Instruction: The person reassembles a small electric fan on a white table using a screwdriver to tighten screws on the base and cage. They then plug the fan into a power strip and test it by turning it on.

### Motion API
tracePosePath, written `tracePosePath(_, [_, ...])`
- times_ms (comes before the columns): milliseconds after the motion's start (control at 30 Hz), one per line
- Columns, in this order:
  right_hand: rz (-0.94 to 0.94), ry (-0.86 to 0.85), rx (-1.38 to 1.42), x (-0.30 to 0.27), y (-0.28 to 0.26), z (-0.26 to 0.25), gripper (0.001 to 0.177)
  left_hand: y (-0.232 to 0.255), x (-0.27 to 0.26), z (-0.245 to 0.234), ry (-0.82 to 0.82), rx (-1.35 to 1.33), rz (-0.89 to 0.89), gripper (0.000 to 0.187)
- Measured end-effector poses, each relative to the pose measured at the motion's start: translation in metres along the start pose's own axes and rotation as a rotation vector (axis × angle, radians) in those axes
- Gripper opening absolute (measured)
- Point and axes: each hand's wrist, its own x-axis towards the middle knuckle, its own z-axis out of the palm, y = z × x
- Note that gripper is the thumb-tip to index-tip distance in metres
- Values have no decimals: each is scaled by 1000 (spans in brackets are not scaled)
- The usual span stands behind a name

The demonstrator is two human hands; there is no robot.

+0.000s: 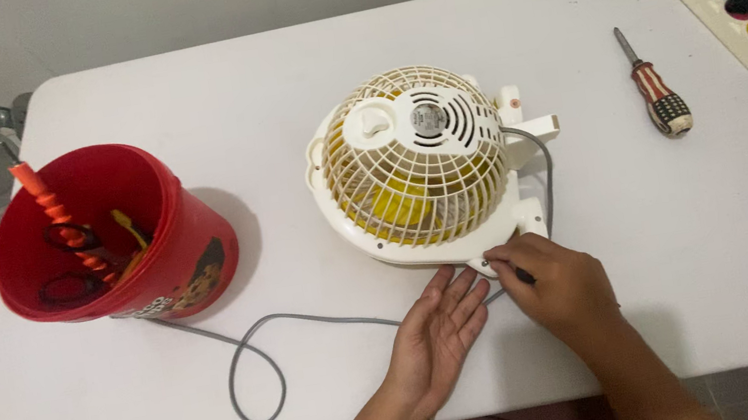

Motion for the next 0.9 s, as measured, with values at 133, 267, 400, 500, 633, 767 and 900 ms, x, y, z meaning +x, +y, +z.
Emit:
tracePosePath(133, [2, -12, -5, 1, 5, 2, 13, -3, 9, 1, -23, 19, -1, 79])
tracePosePath(267, [13, -41, 5, 3, 6, 4, 11, -2, 10, 2, -22, 10, -6, 78])
tracePosePath(400, [10, -82, -15, 7, 4, 3, 14, -2, 9, 2, -32, 30, -2, 79])
tracePosePath(500, [95, -93, 25, 8, 2, 2, 14, -3, 9, 0, -53, 39, 12, 80])
tracePosePath(633, [101, -181, 222, 12, 13, -2, 21, -3, 9, -1, -39, 25, 8, 81])
tracePosePath(767, [-8, 2, 588, 17, 44, -16, 22, -2, 9, 1, -56, 52, -9, 82])
tracePosePath(900, [-142, 103, 682, 28, 81, -25, 21, -6, 13, 1, -16, 78, -53, 80])
